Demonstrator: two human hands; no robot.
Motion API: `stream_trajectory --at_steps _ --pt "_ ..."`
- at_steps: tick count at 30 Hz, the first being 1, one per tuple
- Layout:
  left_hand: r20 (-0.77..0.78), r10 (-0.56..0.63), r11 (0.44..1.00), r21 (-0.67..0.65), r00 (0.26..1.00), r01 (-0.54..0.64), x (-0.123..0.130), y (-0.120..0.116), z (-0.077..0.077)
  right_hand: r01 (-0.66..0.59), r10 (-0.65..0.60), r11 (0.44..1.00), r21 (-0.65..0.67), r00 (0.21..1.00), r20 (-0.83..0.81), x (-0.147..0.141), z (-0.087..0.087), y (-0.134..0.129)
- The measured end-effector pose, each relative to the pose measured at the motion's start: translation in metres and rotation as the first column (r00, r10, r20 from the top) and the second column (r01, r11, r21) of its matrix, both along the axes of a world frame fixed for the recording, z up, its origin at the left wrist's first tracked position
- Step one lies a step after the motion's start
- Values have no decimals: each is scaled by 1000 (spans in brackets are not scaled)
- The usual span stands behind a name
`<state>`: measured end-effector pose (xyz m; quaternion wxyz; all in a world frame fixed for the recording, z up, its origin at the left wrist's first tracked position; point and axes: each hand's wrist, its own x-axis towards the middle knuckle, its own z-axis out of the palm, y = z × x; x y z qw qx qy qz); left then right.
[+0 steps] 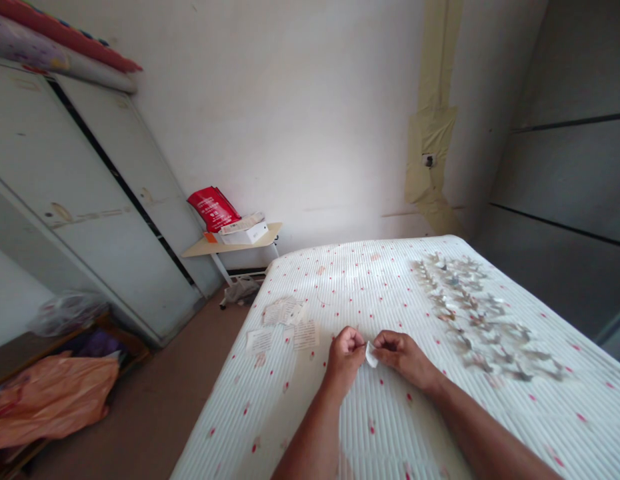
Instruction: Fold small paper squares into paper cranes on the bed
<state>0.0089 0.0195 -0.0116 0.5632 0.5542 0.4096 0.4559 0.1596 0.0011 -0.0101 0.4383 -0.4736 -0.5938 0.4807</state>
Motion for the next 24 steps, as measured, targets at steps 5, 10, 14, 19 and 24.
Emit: stream_trajectory --at_steps 5,10,14,19,24 --pt "-36 41 999 -6 999 -41 0 0 0 59 -63 994 -95 997 -35 0 1 2" --pt "-57 -41 999 -17 998 40 -3 -2 7 113 -128 984 -138 986 -104 -2 4 2" --pt "-43 -47 999 -26 998 46 -4 -2 8 88 -104 985 -146 989 -104 -2 5 1" --pt "-83 51 998 -26 995 -53 -2 2 1 -37 33 994 -102 999 -37 5 3 1" --pt "-80 72 997 -30 994 -74 -1 1 1 31 -33 989 144 999 8 12 2 3"
